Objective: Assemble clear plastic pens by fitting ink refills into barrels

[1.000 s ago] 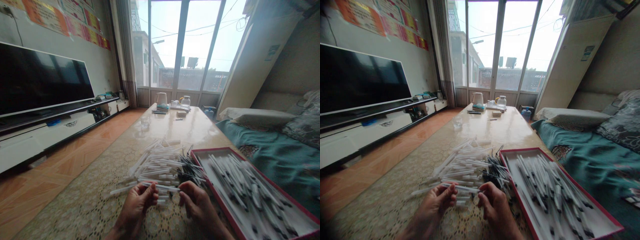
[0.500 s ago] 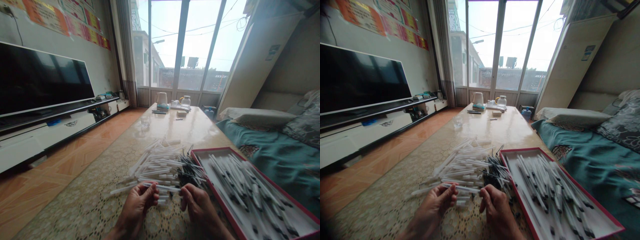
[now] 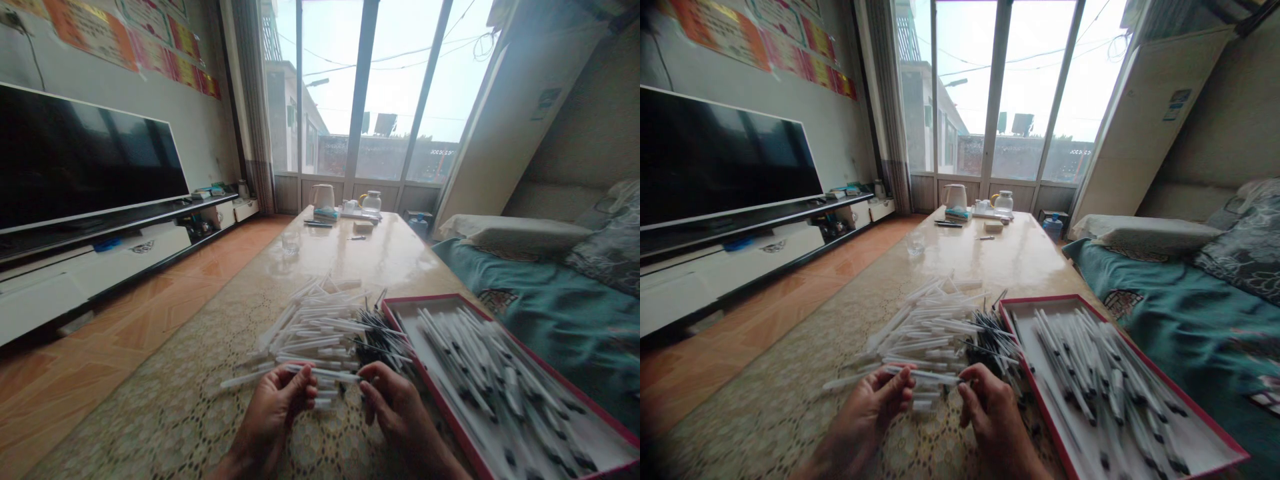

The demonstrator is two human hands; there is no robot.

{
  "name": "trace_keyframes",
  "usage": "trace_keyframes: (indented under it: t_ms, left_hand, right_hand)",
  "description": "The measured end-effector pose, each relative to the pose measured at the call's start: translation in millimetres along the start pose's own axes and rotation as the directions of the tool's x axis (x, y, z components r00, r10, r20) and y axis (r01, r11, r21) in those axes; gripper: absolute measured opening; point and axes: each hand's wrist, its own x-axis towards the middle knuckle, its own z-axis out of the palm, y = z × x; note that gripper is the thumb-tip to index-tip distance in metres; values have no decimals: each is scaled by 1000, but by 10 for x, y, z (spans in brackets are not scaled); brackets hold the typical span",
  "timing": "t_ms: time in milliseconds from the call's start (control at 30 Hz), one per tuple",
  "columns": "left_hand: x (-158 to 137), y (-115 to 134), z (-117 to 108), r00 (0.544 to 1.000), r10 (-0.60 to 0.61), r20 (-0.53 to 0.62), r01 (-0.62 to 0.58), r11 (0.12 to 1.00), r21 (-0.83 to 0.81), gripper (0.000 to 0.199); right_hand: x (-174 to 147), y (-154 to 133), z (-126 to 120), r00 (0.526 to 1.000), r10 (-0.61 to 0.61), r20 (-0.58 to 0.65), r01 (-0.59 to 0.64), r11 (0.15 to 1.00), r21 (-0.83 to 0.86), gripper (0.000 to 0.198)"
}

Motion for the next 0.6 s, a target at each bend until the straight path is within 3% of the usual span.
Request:
trace_keyframes:
  t_ms: [200, 600]
  left_hand:
    - [5, 3, 0, 1000, 2, 0, -2, 1000, 3, 31]
    - [-4, 13, 9, 1000, 4, -26, -4, 1000, -5, 31]
  right_hand:
    - [-3, 17, 13, 1000, 23, 16, -23, 1000, -2, 50]
    - [5, -2, -9, 1000, -10, 3, 10, 1000, 6, 47]
